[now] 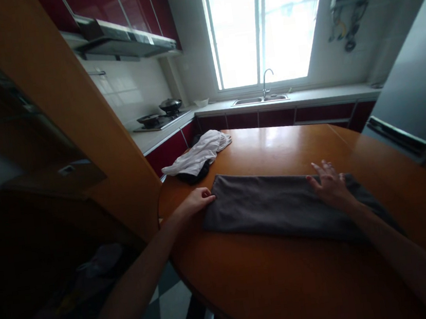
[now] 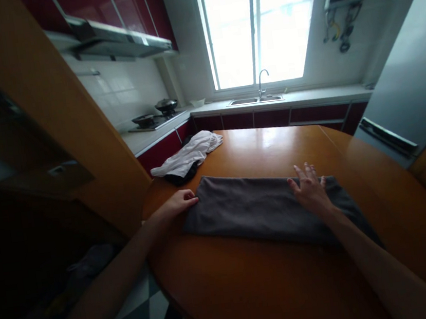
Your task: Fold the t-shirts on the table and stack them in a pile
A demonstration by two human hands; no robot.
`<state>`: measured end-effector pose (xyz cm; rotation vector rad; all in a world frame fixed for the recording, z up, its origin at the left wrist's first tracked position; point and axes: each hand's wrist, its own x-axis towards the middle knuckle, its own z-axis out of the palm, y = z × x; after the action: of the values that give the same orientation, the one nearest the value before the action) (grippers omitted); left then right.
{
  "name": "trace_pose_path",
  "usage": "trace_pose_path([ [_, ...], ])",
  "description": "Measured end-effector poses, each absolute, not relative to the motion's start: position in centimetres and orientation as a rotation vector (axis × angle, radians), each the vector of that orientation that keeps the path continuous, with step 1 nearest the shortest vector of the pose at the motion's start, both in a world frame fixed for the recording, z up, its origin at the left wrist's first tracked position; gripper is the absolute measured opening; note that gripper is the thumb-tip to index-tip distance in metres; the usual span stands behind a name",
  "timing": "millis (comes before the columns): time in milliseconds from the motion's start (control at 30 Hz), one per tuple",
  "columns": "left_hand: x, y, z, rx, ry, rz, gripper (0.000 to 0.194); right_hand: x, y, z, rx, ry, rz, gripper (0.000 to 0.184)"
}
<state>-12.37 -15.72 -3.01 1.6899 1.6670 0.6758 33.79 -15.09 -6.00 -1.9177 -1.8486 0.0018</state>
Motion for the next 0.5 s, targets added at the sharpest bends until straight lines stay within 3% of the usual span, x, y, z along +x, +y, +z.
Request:
trace_pose_path([
  [267,-12.8,-15.4,-3.3,1.517,1.64,0.696,0.054,34.3,-14.8,-6.3,-1.919,-1.818,0.032,0.067],
  [500,-13.2,-15.7,-3.3,1.83,1.775,0.691,0.054,34.3,-14.9,-6.5,-1.958,-1.854,0.075,0.066],
])
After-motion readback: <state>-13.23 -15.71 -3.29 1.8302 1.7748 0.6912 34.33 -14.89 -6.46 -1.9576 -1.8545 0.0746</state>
